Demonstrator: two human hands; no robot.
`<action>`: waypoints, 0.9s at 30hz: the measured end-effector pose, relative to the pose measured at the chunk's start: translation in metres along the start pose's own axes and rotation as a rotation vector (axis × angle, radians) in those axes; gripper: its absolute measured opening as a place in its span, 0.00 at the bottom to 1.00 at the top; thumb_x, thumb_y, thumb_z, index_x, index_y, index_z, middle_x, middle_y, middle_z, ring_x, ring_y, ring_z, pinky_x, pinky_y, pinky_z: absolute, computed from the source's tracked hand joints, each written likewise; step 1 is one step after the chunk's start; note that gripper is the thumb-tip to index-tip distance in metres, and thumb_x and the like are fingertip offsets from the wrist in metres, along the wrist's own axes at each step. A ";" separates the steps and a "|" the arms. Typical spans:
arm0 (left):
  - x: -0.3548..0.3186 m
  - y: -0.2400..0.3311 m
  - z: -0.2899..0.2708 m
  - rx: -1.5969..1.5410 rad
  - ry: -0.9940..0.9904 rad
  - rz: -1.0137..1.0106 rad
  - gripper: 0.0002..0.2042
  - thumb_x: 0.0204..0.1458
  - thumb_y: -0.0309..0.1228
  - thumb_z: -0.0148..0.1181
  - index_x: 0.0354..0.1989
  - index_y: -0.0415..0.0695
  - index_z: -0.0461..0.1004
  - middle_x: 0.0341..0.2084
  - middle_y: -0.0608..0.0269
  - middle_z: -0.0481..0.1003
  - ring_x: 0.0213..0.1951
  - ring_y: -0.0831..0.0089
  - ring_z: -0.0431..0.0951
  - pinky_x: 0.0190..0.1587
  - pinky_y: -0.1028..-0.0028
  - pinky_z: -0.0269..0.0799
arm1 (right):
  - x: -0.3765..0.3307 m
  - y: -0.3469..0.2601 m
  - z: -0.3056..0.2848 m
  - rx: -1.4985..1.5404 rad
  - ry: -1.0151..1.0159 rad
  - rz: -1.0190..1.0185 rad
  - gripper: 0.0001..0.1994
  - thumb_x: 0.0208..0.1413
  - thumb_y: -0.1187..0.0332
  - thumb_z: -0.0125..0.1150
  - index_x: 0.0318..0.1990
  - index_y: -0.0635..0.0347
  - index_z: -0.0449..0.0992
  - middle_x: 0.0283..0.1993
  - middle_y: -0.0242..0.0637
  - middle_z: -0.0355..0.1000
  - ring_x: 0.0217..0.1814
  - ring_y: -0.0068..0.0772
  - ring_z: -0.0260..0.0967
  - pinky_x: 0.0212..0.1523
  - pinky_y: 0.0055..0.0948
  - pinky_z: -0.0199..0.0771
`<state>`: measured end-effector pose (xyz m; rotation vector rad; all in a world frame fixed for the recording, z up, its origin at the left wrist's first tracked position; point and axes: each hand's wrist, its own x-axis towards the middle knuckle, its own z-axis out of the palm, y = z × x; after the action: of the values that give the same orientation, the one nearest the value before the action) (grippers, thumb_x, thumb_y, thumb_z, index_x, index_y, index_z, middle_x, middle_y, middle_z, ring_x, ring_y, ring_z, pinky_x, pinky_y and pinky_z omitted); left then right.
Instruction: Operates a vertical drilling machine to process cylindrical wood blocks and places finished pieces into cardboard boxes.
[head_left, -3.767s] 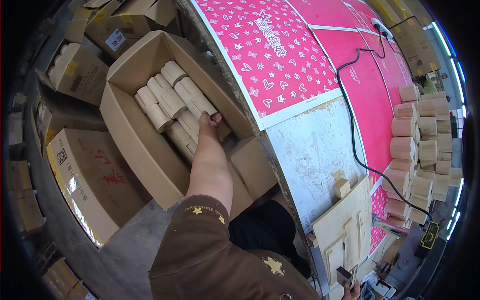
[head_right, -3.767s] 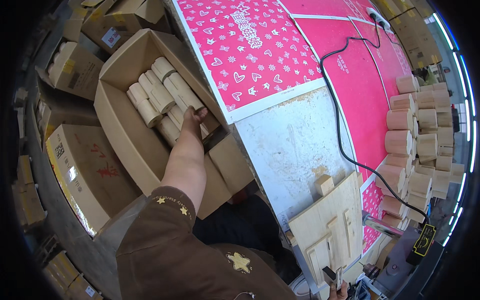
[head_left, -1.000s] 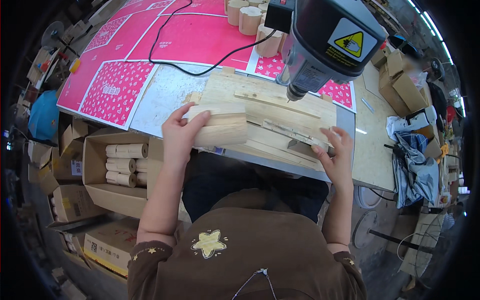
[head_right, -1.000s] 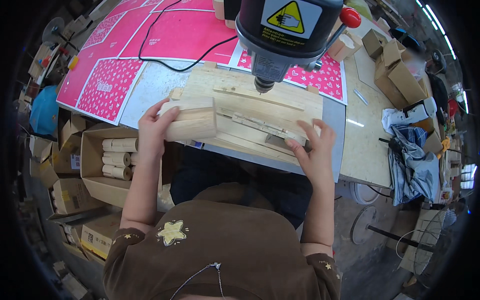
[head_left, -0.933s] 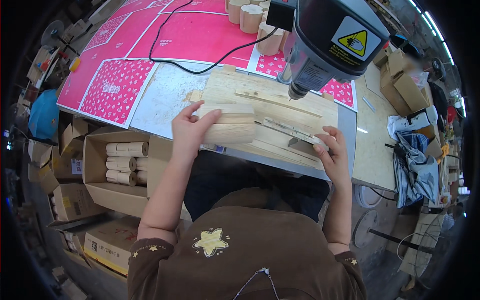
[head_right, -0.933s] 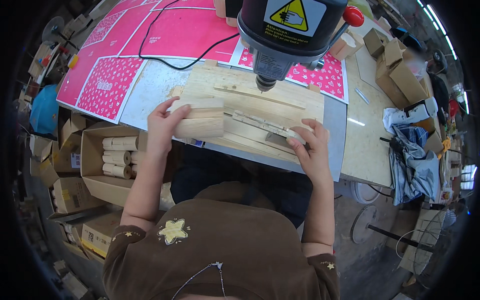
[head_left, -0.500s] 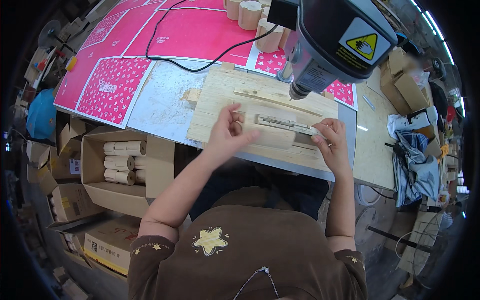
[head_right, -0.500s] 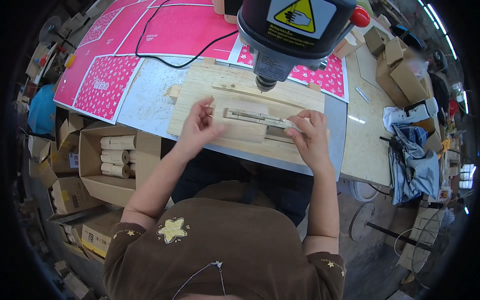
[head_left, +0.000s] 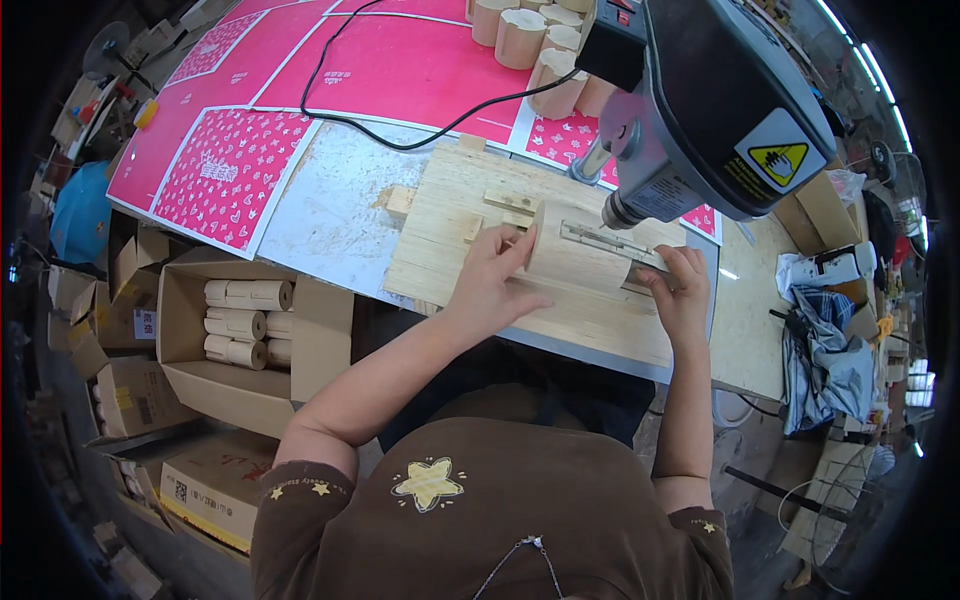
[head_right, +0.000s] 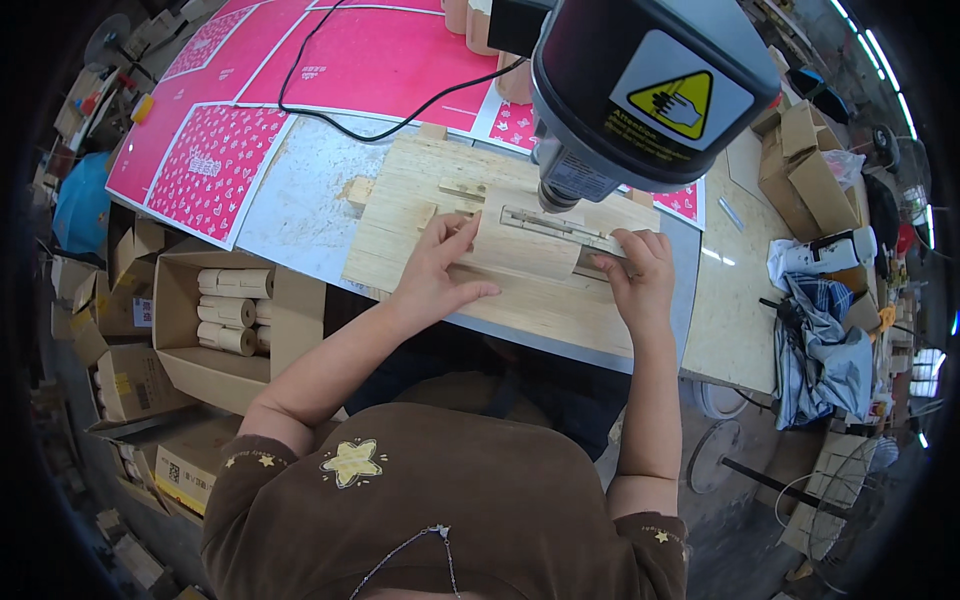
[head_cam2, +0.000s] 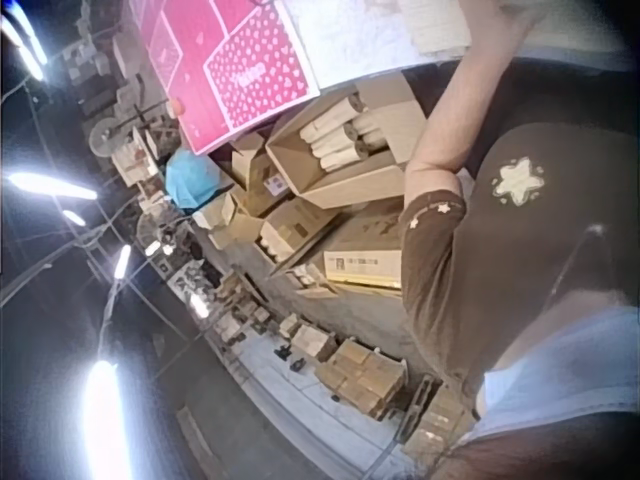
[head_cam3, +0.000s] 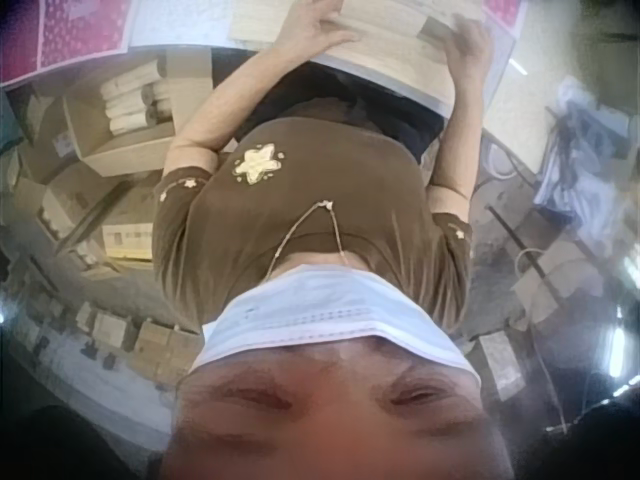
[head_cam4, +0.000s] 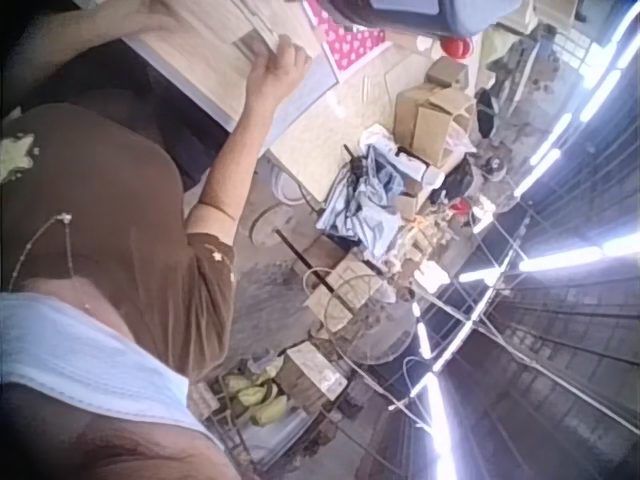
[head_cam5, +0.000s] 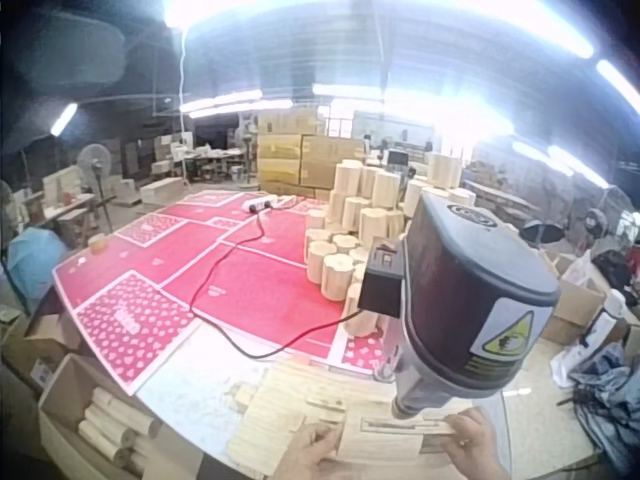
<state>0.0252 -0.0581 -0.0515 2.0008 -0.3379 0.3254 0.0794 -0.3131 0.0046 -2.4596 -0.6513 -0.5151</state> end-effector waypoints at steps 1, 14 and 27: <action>0.005 -0.002 -0.003 0.127 -0.012 -0.010 0.36 0.27 0.28 0.71 0.53 0.41 0.66 0.42 0.57 0.66 0.44 0.63 0.67 0.55 0.60 0.59 | 0.002 0.000 0.002 -0.012 0.012 0.022 0.16 0.33 0.72 0.68 0.34 0.61 0.73 0.29 0.37 0.68 0.34 0.39 0.62 0.35 0.33 0.62; 0.020 -0.035 -0.017 0.194 -0.018 0.050 0.25 0.29 0.29 0.70 0.43 0.46 0.73 0.30 0.65 0.70 0.41 0.62 0.69 0.60 0.48 0.46 | 0.012 -0.003 -0.005 0.534 -0.057 0.194 0.18 0.42 0.75 0.65 0.44 0.61 0.70 0.44 0.35 0.69 0.47 0.31 0.63 0.46 0.29 0.63; 0.020 -0.039 -0.021 0.175 -0.096 0.036 0.25 0.32 0.27 0.68 0.45 0.46 0.72 0.25 0.63 0.67 0.33 0.63 0.69 0.59 0.55 0.50 | 0.107 -0.071 -0.106 -0.028 0.460 0.015 0.14 0.57 0.64 0.50 0.38 0.67 0.75 0.27 0.35 0.70 0.28 0.21 0.65 0.27 0.16 0.59</action>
<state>0.0566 -0.0249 -0.0675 2.1886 -0.4188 0.2901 0.1044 -0.2864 0.1670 -2.2506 -0.4347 -1.0460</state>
